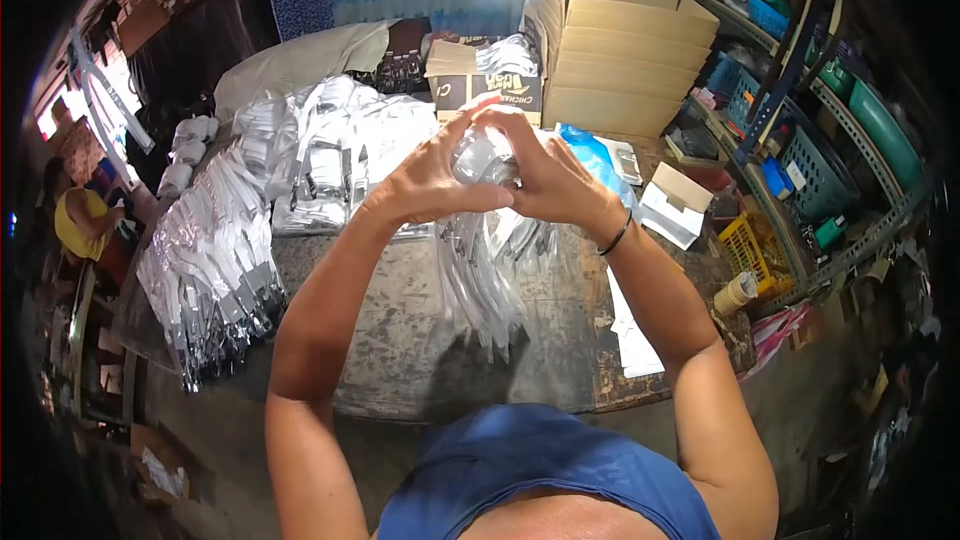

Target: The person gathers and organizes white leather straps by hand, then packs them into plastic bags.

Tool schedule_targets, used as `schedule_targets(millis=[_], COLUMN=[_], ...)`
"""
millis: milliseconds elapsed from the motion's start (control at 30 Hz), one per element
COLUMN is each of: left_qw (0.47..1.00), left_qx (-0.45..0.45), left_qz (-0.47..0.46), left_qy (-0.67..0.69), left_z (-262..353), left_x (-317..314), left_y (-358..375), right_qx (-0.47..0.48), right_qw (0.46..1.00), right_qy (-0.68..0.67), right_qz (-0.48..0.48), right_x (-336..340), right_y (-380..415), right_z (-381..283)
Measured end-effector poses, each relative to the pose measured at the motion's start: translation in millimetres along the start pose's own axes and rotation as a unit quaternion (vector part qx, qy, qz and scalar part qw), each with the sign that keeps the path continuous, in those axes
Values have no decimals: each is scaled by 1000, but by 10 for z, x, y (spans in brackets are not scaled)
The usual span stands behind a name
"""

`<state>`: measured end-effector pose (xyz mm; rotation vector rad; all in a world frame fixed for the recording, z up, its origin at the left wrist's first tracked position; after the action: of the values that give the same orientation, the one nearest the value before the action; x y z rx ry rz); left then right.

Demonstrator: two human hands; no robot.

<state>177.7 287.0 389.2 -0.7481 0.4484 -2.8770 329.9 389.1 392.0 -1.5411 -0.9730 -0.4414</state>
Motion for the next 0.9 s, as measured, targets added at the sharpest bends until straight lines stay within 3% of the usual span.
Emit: schedule_targets(millis=[67,133,200,233,267,367,400,467,500,533,600,633,667,733,800,900], left_qw=[999,998,997,998,998,969,968,987,996,996,977,977,971,937,977,954], left_qx=[41,54,83,26,28,188,191,131,85,86,119,120,195,261,113,76], left_qz=[-9,-19,3,35,35,-113,-114,4,10,8,-35,-35,-129,-217,-159,-164], left_qy=[-7,13,7,-36,-36,-113,-113,-96,-24,-24,171,171,49,-81,90,239], left_z=[-12,1,32,-15,3,10,-3,3,-37,-115,-345,-615,-970,-1034,-630,-571], left_x=[-56,-94,-123,-128,-123,-138,-148,-129,-79,-4,204,373,567,627,300,-3], left_y=[-30,-36,-44,-81,-94,-171,-143,-61,-12,43,145,126,42,14,138,187], right_qx=[-52,51,58,76,93,80,78,79,83,80,113,98,99,96,89,100], right_qw=[998,994,992,978,958,966,967,975,975,975,977,985,985,983,980,981], right_qy=[-4,83,93,170,245,232,230,187,178,177,130,84,83,-41,-84,-79], right_qz=[-31,48,68,93,117,75,75,92,103,104,126,116,117,151,155,145], right_x=[25,-8,-1,-9,-25,-165,-175,-158,-99,-63,49,129,163,234,296,394], right_y=[69,106,109,115,122,144,146,104,80,59,11,-19,-54,-145,-215,-272], right_z=[10,41,-31,-42,-53,-48,-33,0,-35,-19,44,9,-5,8,60,99])
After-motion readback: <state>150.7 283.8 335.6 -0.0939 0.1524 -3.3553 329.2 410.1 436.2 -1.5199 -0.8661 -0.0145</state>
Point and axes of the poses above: each hand's wrist, its own y-axis away from the middle knuckle, its own x-axis out of the back of the hand, z = x × y, the point moved 1 cm from there along -y, towards the middle knuckle, and after that the axes turned 9 degrees about x, right-handed, at the moved point
